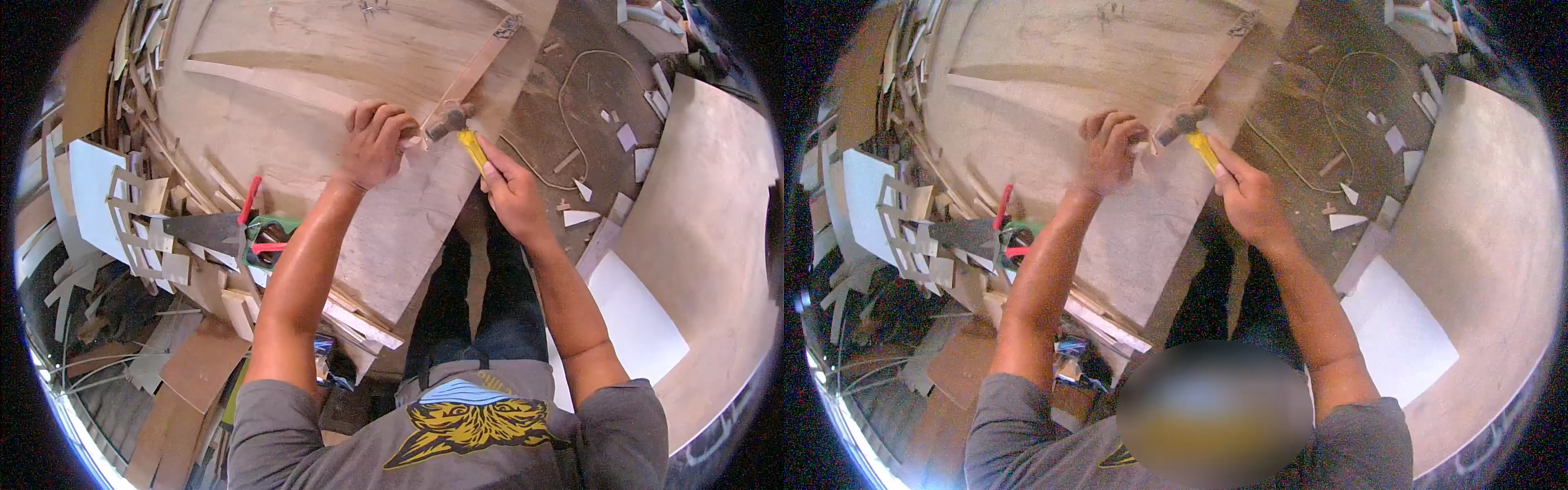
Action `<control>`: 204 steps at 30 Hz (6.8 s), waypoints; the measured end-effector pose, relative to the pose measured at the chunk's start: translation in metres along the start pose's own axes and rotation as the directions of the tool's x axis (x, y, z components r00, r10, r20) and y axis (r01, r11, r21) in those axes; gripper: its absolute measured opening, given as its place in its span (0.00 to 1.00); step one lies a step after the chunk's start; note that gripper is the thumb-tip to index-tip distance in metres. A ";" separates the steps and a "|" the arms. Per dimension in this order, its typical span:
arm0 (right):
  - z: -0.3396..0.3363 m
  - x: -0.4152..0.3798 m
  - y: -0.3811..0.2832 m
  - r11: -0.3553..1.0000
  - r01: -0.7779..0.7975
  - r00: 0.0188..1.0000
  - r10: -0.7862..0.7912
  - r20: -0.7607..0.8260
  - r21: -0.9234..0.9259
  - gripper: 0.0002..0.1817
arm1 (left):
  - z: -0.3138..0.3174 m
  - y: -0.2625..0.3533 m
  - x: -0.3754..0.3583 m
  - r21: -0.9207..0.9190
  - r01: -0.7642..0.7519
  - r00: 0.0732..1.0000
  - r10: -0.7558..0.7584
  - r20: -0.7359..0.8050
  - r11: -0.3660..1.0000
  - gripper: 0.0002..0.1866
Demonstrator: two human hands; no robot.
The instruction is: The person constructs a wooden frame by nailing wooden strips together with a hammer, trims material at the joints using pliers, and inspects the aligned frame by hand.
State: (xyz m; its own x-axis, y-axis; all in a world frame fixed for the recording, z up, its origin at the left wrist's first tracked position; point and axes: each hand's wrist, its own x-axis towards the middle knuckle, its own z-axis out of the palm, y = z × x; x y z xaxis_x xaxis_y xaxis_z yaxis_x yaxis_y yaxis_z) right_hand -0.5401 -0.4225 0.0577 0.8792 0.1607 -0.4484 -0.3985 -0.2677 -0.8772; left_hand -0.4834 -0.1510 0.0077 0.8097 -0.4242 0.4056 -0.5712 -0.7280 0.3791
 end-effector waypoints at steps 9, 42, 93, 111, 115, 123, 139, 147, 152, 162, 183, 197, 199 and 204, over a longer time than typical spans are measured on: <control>-0.009 0.007 0.019 0.968 0.217 0.951 -0.239 -0.198 -0.124 0.30 | -0.006 0.000 0.002 -0.061 0.017 1.000 -0.015 0.026 0.998 0.11; -0.003 0.003 0.021 0.975 0.223 0.969 -0.223 -0.106 -0.014 0.26 | -0.006 0.001 0.003 0.002 -0.022 0.999 0.022 -0.023 1.000 0.13; -0.001 0.009 0.017 0.991 0.134 0.991 -0.134 -0.001 0.003 0.26 | -0.003 0.000 0.001 -0.028 0.026 1.000 -0.025 0.010 0.999 0.13; -0.003 0.011 0.017 0.994 0.103 0.994 -0.102 0.027 -0.028 0.26 | -0.008 0.003 0.005 -0.030 0.005 1.000 -0.005 0.005 1.000 0.15; -0.003 0.008 0.020 0.994 0.109 0.993 -0.108 0.037 -0.016 0.26 | -0.004 0.000 0.003 -0.013 0.002 1.000 -0.001 0.011 1.000 0.13; 0.001 0.008 0.025 0.997 0.071 0.997 -0.072 0.027 0.025 0.26 | -0.005 0.001 0.004 -0.032 0.007 1.000 -0.007 -0.001 0.999 0.11; -0.002 0.012 0.023 0.952 0.292 0.956 -0.293 0.001 -0.091 0.26 | -0.005 -0.001 0.001 -0.037 0.005 1.000 -0.006 -0.006 0.999 0.11; 0.003 0.011 0.025 0.973 0.217 0.976 -0.217 0.002 -0.077 0.26 | -0.002 -0.004 -0.002 -0.045 0.000 1.000 0.000 0.006 0.999 0.13; -0.001 0.007 0.010 0.977 0.179 0.983 -0.174 0.051 -0.113 0.26 | -0.003 -0.003 -0.001 -0.026 -0.011 1.000 0.011 0.006 1.000 0.13; -0.001 0.014 0.029 0.994 0.112 0.993 -0.112 0.025 0.002 0.26 | -0.004 -0.001 0.001 -0.029 0.008 1.000 -0.008 0.019 1.000 0.14; -0.003 0.024 0.011 0.965 0.188 0.979 -0.199 -0.043 -0.182 0.26 | -0.007 0.002 0.002 -0.027 0.041 0.999 -0.041 0.003 0.999 0.13; 0.035 0.168 -0.091 0.373 0.485 0.844 -0.435 0.312 -0.791 0.16 | -0.014 0.010 0.009 0.063 0.060 0.998 -0.058 -0.035 0.996 0.13; 0.041 0.173 -0.095 0.331 0.474 0.845 -0.430 0.317 -0.816 0.15 | -0.013 0.010 0.009 0.064 0.061 0.997 -0.058 -0.049 0.996 0.13; 0.049 0.180 -0.099 0.254 0.480 0.807 -0.504 0.309 -0.840 0.17 | -0.018 0.022 0.000 0.059 0.230 0.963 -0.219 -0.156 0.971 0.15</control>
State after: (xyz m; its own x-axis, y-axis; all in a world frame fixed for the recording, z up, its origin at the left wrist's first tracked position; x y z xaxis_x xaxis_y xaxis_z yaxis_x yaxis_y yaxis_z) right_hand -0.3552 -0.3201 0.0549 0.8295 0.5578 0.0270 0.5400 -0.7888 -0.2935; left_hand -0.4980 -0.1570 0.0309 0.8838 -0.1655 0.4376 -0.3608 -0.8366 0.4123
